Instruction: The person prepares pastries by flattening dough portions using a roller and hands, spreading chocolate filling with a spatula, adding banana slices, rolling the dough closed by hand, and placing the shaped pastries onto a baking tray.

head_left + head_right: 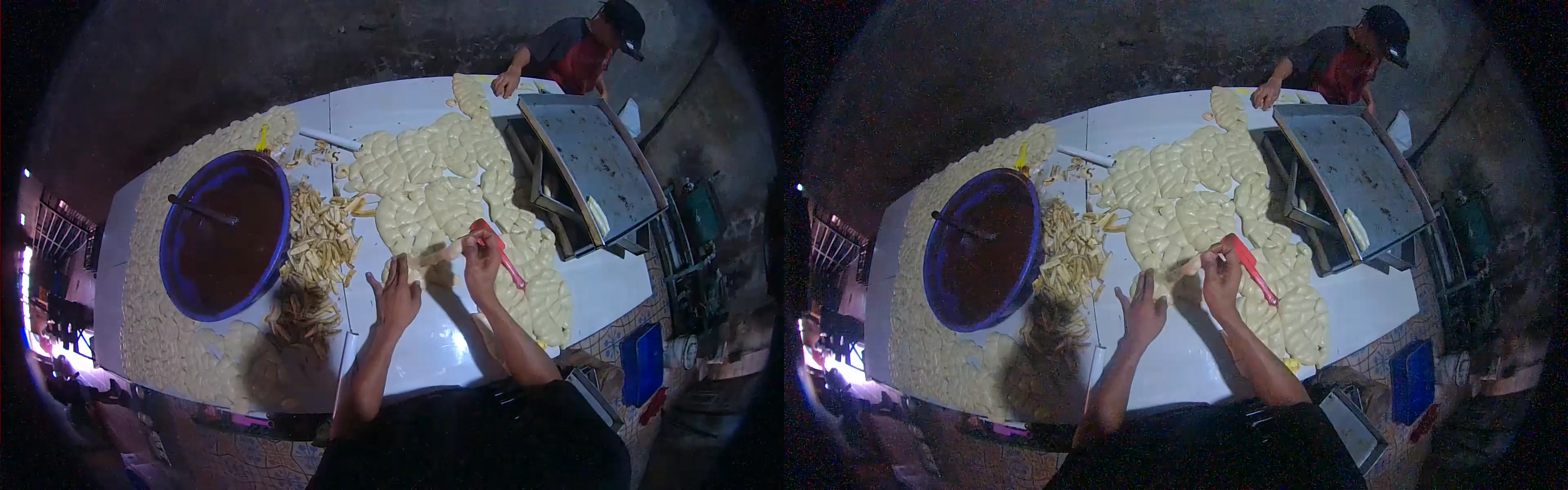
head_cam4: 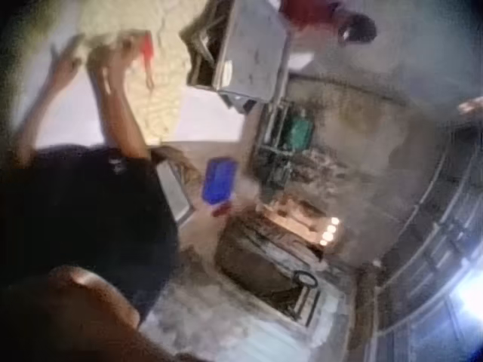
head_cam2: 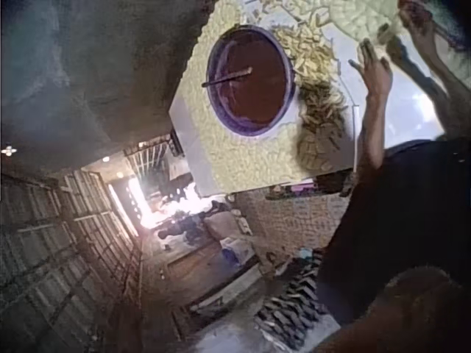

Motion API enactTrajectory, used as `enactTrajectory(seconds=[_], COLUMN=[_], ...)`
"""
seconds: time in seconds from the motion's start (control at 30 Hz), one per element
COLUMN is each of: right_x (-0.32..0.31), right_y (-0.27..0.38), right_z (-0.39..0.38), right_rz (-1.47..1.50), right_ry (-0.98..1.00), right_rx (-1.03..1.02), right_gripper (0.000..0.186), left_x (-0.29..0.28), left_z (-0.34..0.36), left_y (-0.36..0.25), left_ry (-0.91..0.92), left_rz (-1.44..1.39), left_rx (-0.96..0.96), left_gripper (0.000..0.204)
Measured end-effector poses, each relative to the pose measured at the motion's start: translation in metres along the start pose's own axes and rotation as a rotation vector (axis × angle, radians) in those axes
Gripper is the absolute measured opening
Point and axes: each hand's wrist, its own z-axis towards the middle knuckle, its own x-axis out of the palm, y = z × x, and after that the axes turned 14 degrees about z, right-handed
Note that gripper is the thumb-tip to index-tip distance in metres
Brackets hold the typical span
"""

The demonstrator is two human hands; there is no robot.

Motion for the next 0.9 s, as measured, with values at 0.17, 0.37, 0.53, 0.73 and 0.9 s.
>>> enactTrajectory(seconds=[0.17, 0.37, 0.53, 0.73, 0.9], right_x=[0.007, -0.050, -0.051, -0.039, -0.048], right_y=[0.093, 0.120, 0.041, -0.035, 0.072], right_z=[-0.009, -0.052, -0.062, -0.050, -0.052], right_rz=[0.252, 0.276, -0.914, -0.984, -0.041], right_ry=[-0.043, 0.366, 0.440, 0.448, 0.314], right_rx=[-0.076, 0.631, 0.199, 0.187, 0.623], right_gripper=[0.016, 0.028, 0.030, 0.023, 0.024], left_x=[-0.026, -0.042, -0.030, 0.007, 0.021], left_z=[-0.003, -0.040, -0.037, -0.008, -0.012], left_y=[0.002, 0.003, -0.005, -0.024, -0.012], left_ry=[-0.127, -0.271, -0.261, -0.168, -0.197], left_rz=[-0.192, -0.363, -0.274, 0.086, 0.051], left_rx=[-0.006, 0.084, 0.164, 0.216, 0.210], left_gripper=[0.068, 0.041, 0.040, 0.074, 0.064])
